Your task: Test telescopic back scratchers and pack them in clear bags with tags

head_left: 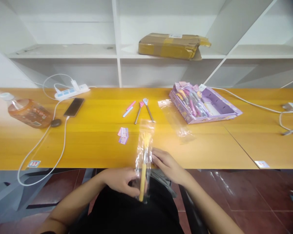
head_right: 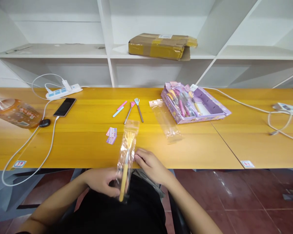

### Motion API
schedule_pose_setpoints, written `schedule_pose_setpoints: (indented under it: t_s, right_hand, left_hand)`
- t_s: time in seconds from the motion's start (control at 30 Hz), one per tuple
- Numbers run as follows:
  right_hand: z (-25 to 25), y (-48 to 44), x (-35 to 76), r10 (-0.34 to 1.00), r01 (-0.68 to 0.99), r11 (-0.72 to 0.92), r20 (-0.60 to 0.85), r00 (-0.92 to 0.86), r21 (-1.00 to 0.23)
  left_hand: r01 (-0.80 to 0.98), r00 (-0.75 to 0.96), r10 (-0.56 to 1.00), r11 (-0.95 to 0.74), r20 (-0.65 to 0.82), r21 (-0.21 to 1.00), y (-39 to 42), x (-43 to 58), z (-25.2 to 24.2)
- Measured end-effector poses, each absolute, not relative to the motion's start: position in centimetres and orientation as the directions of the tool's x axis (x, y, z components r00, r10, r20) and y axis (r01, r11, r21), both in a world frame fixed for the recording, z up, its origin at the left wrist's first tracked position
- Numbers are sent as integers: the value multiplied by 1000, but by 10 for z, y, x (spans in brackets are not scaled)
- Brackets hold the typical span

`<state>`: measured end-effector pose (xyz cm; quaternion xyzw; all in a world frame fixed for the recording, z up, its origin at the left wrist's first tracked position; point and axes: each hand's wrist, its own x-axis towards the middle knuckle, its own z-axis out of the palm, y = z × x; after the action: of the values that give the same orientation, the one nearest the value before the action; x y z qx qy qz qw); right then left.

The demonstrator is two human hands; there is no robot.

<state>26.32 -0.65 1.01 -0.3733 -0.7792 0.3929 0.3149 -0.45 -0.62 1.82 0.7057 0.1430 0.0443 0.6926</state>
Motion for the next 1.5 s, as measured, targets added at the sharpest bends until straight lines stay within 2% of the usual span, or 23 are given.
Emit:
schedule_pose_setpoints:
  t_s: [0.1,0.2,0.27,0.4,0.47,0.53,0.6,0.7,0.77,0.9,1.17,1.3,1.5]
  right_hand:
    - [11,9,251,802,498,538,230,-552,-680]
    - [13,32,225,804,667,565,142,-578,-485]
    - [18,51,204,819,737,550,79,-569,-392]
    - [30,89,170,834,794,538,41,-550,-285]
    - [32,104,161,821,788,554,21,-570,-268]
    - [31,115,154,815,783,559,5,-580,-272]
    - [29,122,151,821,784,547,4,-571,-293]
    - [24,128,152,837,780,520,25,-547,-348]
    - [20,131,155,846,766,505,53,-530,-397]
    - [13,136,160,854,734,494,99,-512,-466]
    - [4,143,163,861,720,467,78,-503,-513]
    - [3,147,165,860,669,458,103,-499,-586]
    - [-2,151,166,890,553,352,88,-447,-755]
  left_hand:
    - [131,991,24,5,-131,991,-5,0,12]
    - [85,996,-44,30,-84,996,-7,10,1]
    - [108,990,-91,46,-104,993,-9,15,-7]
    - [166,971,-177,37,-157,985,-14,17,-22]
    - [142,979,-154,61,-131,988,-17,16,-31]
    - [99,993,-76,132,-90,986,-20,16,-38]
    - [52,994,77,227,-72,972,-23,18,-45]
    - [-41,929,354,384,-106,922,-26,24,-53]
    - [-96,884,446,460,-137,883,-28,29,-57]
    - [-121,850,508,446,-140,887,-35,37,-56]
    - [-190,710,699,306,-85,933,-42,31,-28]
    - [-264,695,708,409,-121,874,-38,32,-30]
    - [-270,717,635,635,-289,724,-33,34,-29]
